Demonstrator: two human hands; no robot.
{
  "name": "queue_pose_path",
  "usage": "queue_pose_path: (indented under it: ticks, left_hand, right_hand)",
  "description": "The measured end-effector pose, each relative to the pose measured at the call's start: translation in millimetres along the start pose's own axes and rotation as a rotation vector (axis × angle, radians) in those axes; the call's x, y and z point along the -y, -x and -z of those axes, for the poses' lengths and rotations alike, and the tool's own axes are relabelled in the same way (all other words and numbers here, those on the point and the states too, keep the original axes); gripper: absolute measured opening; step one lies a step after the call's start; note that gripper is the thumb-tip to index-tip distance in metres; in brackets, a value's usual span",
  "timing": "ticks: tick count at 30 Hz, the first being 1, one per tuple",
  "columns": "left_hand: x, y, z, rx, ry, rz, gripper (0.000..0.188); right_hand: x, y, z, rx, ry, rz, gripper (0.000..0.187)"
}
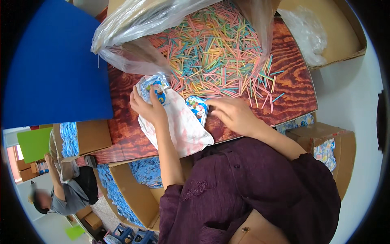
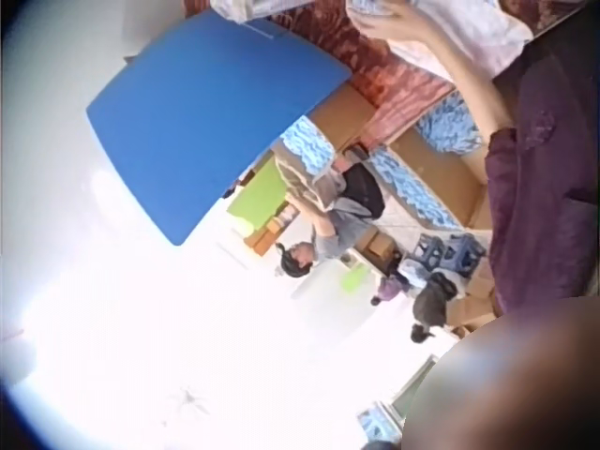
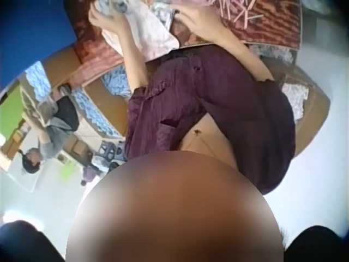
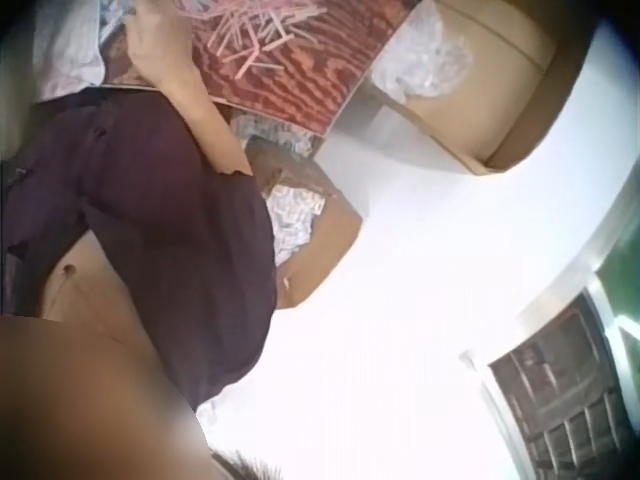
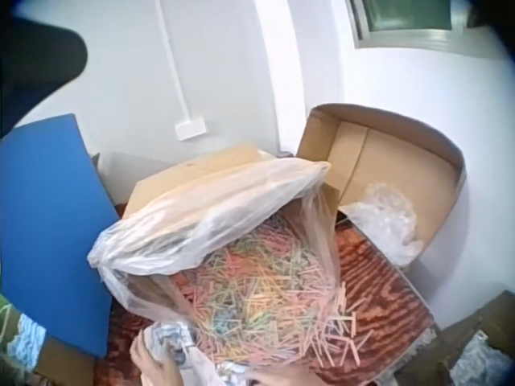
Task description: Packaging colorful sticks into small blue packets and then placing them into a larger bag.
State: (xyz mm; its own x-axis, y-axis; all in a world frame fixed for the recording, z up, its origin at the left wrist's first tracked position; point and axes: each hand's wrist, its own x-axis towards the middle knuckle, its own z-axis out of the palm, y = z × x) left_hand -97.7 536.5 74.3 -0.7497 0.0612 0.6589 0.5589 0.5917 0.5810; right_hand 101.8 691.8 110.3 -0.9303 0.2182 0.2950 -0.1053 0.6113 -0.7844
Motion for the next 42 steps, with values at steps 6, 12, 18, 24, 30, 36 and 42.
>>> queue_pose_path:
  ticks: [6, 12, 18, 24, 30, 36, 42]
  left_hand:
    - [-64, 97, 63, 0.638, 0.133, -0.205, 0.029]
    - [-69, 120, 65, 0.553, -0.012, -0.12, 0.032]
    - [-47, 124, 82, 0.57, -0.004, -0.111, 0.038]
    - [-44, 109, 89, 0.655, 0.022, -0.121, 0.037]
    - [-88, 58, 88, 0.553, 0.103, 0.024, 0.04]
    - [-85, 71, 53, 0.673, 0.64, 0.384, 0.013]
    - [-87, 78, 53, 0.718, 0.48, 0.152, 0.007]
  right_hand:
    - [-15, -11, 2, -0.092, 0.053, -0.179, 0.02]
    - [-29, -34, -41, 0.015, 0.134, -0.3, 0.032]
    - [-31, -22, -36, -0.179, 0.078, -0.122, 0.022]
    - [-26, -3, -32, -0.182, -0.345, -0.346, 0.012]
    - [-8, 6, -4, -0.217, -0.468, -0.169, 0.005]
    - [1, 3, 11, -0.16, -0.654, -0.288, 0.006]
    - [-7, -2, 14, 0.01, -0.522, -0.416, 0.014]
